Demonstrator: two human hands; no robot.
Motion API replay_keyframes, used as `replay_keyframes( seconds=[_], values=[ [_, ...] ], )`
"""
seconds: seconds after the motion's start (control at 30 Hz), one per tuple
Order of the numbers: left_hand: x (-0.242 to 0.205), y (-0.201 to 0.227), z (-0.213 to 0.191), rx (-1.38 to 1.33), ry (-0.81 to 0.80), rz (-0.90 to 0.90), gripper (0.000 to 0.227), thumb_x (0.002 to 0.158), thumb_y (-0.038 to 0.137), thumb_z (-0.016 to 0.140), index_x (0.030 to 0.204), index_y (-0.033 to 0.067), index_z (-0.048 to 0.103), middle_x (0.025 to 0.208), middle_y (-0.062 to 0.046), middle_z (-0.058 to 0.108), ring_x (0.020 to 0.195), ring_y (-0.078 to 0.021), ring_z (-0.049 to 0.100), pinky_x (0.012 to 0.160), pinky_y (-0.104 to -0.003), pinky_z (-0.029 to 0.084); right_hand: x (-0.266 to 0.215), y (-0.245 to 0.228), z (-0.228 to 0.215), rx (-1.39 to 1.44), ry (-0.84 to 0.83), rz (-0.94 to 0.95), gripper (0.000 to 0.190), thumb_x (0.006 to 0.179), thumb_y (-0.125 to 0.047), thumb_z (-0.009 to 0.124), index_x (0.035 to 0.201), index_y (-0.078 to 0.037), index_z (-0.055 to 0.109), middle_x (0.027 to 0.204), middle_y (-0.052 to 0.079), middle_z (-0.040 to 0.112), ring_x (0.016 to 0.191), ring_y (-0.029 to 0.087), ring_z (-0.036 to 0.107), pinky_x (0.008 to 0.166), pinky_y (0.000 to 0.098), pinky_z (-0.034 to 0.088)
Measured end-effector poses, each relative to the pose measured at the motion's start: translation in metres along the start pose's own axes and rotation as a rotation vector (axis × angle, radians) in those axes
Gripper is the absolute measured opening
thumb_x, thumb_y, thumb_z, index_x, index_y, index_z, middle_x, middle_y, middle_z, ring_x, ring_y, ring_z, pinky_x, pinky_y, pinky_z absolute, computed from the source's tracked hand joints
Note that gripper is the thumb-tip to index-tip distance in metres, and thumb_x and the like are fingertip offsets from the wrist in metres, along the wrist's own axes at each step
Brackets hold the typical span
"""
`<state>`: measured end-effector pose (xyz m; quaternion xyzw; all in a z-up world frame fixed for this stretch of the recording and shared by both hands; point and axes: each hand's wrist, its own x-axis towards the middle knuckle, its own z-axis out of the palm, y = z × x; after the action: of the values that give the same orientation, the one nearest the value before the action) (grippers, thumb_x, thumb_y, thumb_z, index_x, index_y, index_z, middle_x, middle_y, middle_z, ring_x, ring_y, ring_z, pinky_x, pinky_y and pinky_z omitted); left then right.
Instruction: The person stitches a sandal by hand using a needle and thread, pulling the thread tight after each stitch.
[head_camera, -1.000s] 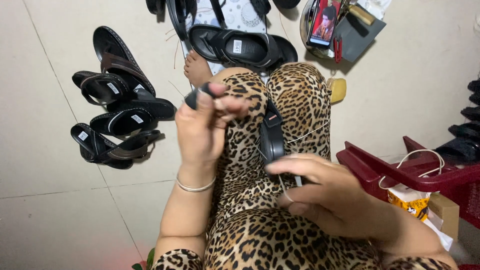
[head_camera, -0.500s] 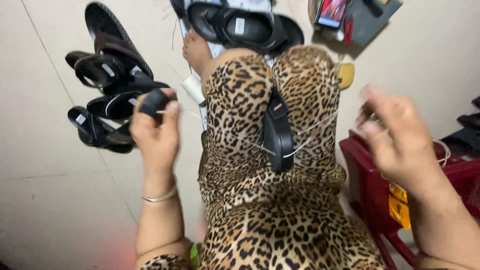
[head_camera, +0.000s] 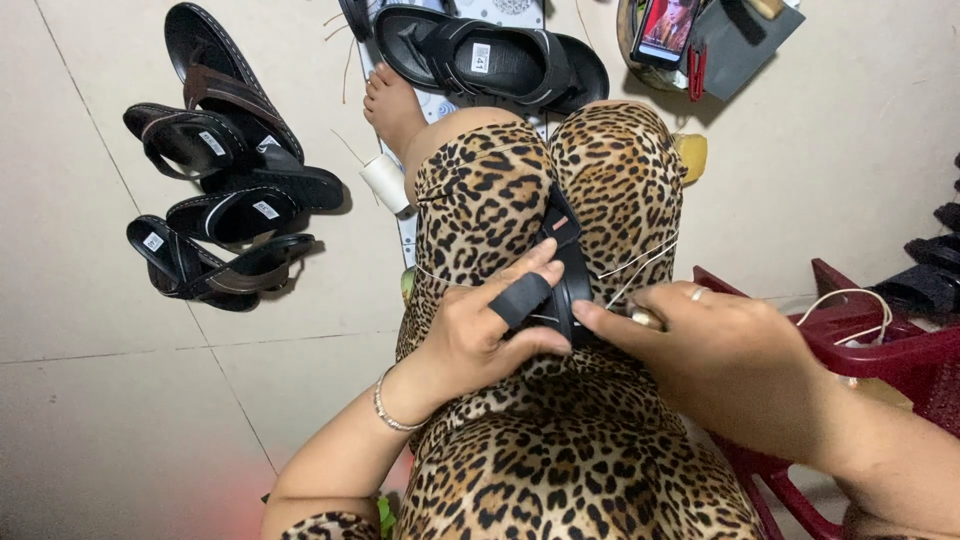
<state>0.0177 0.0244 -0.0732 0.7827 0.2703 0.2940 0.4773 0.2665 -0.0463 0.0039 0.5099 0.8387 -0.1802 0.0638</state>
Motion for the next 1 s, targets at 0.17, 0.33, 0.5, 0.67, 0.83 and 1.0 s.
replay_keyframes(
  seconds=[0.17, 0.33, 0.5, 0.67, 0.83, 1.0],
  values=[
    [0.004, -0.002, 0.000, 0.019, 0.014, 0.006, 0.070, 0.082, 0.033, 0.087, 0.131, -0.0072, 0.058, 0.137, -0.030, 0.061, 0.125, -0.0373, 0.069, 0.108, -0.039, 0.060, 0.036, -0.018, 0.004, 0.116, 0.070, 0.076, 0.013, 0.088, -0.008, 0.059, 0.084, -0.018, 0.051, 0.073, 0.001, 0.056, 0.060, 0.021, 0.060, 0.046, 0.0369, 0.047],
    [0.008, 0.001, -0.007, 0.097, -0.095, 0.018, 0.067, 0.089, 0.042, 0.078, 0.134, -0.0009, 0.056, 0.141, -0.023, 0.060, 0.127, -0.0347, 0.068, 0.098, -0.040, 0.065, 0.022, -0.005, 0.009, 0.496, 0.222, 0.127, 0.023, 0.101, -0.027, 0.059, 0.114, -0.011, 0.068, 0.101, 0.001, 0.075, 0.085, 0.024, 0.073, 0.066, 0.0421, 0.057],
    [-0.005, -0.012, -0.012, -0.192, -0.100, -0.156, 0.066, 0.089, 0.030, 0.081, 0.141, 0.0049, 0.051, 0.147, -0.026, 0.055, 0.127, -0.0292, 0.065, 0.075, -0.025, 0.066, -0.025, 0.016, 0.025, 0.838, 0.364, 0.274, 0.034, 0.096, -0.018, 0.065, 0.125, -0.001, 0.067, 0.112, 0.014, 0.074, 0.098, 0.022, 0.073, 0.092, 0.0328, 0.058],
    [-0.010, -0.020, -0.011, -0.333, -0.040, -0.320, 0.061, 0.088, 0.028, 0.078, 0.137, -0.0009, 0.057, 0.141, -0.019, 0.061, 0.076, -0.0129, 0.066, 0.072, -0.023, 0.062, -0.073, 0.027, 0.065, 1.107, 0.367, 0.688, 0.031, 0.102, -0.021, 0.054, 0.125, -0.004, 0.067, 0.107, 0.009, 0.076, 0.086, 0.014, 0.069, 0.085, 0.0275, 0.057],
    [-0.019, -0.041, -0.007, -0.577, 0.040, -0.397, 0.047, 0.098, 0.024, 0.067, 0.136, -0.0030, 0.056, 0.138, -0.023, 0.062, 0.072, -0.0146, 0.068, 0.064, -0.025, 0.063, -0.094, 0.023, 0.100, 1.165, 0.375, 0.836, 0.030, 0.104, -0.023, 0.054, 0.124, -0.006, 0.069, 0.100, 0.005, 0.076, 0.073, 0.010, 0.064, 0.078, 0.0245, 0.053],
    [-0.015, -0.043, -0.010, -0.591, 0.150, -0.502, 0.056, 0.102, 0.046, 0.058, 0.126, -0.0052, 0.061, 0.113, -0.027, 0.072, 0.059, -0.0207, 0.071, 0.043, -0.022, 0.052, -0.122, 0.053, 0.160, 0.875, 0.226, 0.985, 0.029, 0.100, -0.025, 0.061, 0.126, -0.016, 0.072, 0.119, 0.002, 0.076, 0.102, 0.018, 0.068, 0.095, 0.0318, 0.047]
  ],
)
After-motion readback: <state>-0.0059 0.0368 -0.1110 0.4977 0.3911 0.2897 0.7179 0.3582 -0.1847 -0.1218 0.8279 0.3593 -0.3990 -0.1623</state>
